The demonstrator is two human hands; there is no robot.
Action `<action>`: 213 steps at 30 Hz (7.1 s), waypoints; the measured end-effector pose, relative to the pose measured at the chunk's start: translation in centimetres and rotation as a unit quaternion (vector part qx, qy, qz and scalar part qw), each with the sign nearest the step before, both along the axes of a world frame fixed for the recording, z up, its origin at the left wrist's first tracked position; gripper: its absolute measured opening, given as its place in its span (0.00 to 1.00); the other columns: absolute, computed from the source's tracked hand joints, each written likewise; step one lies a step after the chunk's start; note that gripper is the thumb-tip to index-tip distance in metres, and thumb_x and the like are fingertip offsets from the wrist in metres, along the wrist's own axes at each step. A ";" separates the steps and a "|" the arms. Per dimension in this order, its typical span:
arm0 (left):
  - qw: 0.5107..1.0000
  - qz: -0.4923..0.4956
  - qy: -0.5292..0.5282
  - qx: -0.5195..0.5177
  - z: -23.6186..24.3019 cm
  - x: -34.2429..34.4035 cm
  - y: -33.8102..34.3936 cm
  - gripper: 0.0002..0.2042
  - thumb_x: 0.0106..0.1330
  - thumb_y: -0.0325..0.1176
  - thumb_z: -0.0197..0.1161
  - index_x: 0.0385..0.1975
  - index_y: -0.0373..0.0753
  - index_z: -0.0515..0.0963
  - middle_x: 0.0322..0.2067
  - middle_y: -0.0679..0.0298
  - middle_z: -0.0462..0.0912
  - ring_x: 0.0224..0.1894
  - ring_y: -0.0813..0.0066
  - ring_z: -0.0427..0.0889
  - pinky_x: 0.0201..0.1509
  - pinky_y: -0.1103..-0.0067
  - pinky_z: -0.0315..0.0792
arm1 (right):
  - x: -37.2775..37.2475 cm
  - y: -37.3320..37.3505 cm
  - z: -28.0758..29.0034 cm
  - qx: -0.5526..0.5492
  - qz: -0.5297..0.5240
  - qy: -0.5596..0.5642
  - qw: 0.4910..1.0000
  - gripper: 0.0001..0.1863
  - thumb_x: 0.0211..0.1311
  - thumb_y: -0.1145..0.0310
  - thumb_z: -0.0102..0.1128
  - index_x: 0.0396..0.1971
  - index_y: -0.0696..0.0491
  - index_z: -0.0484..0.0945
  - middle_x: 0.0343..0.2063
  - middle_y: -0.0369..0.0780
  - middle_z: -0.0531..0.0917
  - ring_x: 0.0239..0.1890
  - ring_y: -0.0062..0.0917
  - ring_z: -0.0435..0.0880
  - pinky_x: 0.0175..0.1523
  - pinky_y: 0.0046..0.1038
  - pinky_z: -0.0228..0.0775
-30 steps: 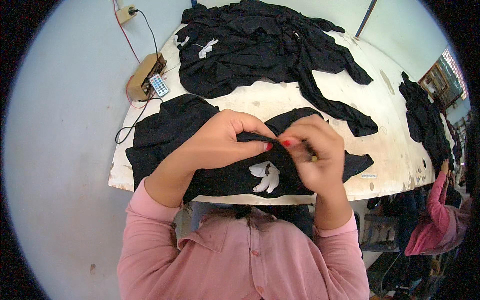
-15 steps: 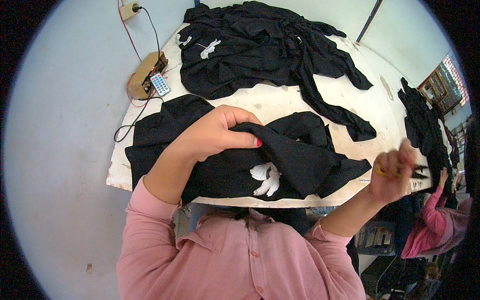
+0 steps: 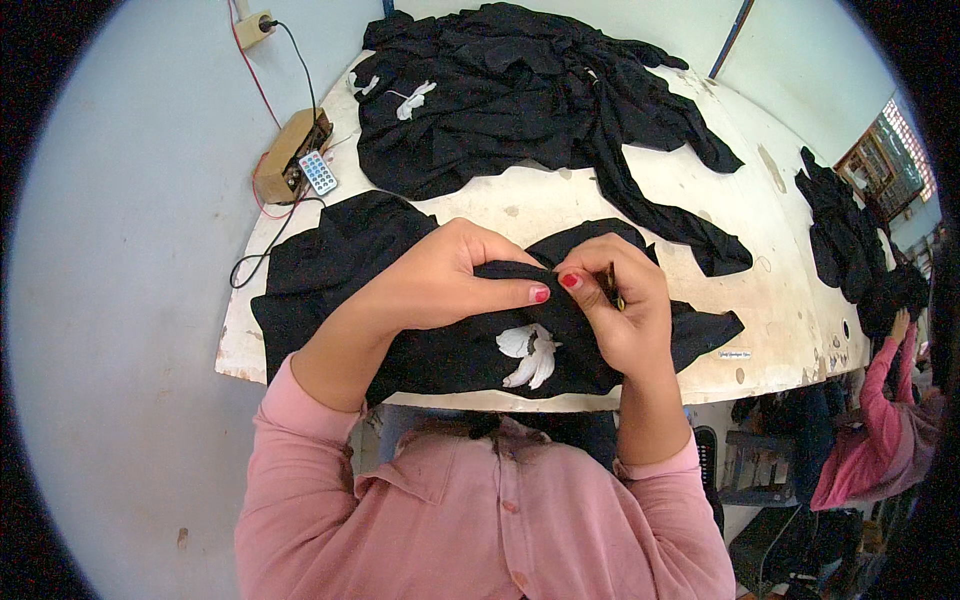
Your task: The person uses small scissors to cut threads and small pieces from a black garment laid on a table. They repeatedly lift, turn, and trim the fabric, handling it one section at a time.
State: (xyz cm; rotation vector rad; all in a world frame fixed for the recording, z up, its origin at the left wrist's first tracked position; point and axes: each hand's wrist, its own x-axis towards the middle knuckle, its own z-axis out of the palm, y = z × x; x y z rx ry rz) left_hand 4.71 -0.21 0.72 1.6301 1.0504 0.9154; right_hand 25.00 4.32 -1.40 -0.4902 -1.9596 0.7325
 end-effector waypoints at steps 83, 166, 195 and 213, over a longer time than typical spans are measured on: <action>0.843 0.304 0.255 0.363 -2.3 -11.1 -4.3 0.10 0.48 0.15 0.61 0.30 0.35 0.76 0.30 0.60 0.80 0.35 0.71 0.80 0.42 0.79 0.73 | 9.5 5.8 0.8 0.183 -0.354 -0.124 0.909 0.11 0.37 0.80 0.61 0.25 0.53 0.74 0.23 0.41 0.79 0.28 0.30 0.80 0.34 0.27 0.70; 0.863 0.417 0.189 0.214 -11.3 -9.2 -10.0 0.14 0.54 0.16 0.60 0.40 0.38 0.80 0.35 0.58 0.80 0.42 0.62 0.79 0.49 0.75 0.71 | 25.9 9.4 -11.2 -0.411 -0.404 0.478 0.663 0.20 0.68 0.59 0.47 0.49 0.57 0.74 0.46 0.47 0.80 0.44 0.36 0.79 0.48 0.37 0.73; 0.850 0.382 0.328 0.156 -9.8 -9.6 -6.4 0.18 0.54 0.25 0.61 0.47 0.38 0.76 0.39 0.51 0.77 0.44 0.53 0.77 0.48 0.70 0.71 | 0.5 21.0 4.5 -0.286 -0.132 0.430 0.846 0.10 0.64 0.69 0.50 0.36 0.60 0.76 0.31 0.42 0.82 0.31 0.30 0.80 0.40 0.31 0.72; 0.816 0.539 0.180 0.108 -6.9 -12.1 -14.4 0.23 0.53 0.27 0.68 0.51 0.41 0.75 0.44 0.61 0.79 0.45 0.73 0.77 0.47 0.76 0.70 | 28.7 0.4 -7.9 -0.188 -0.407 -0.580 0.680 0.21 0.50 0.68 0.65 0.47 0.51 0.76 0.47 0.49 0.79 0.50 0.45 0.77 0.52 0.39 0.72</action>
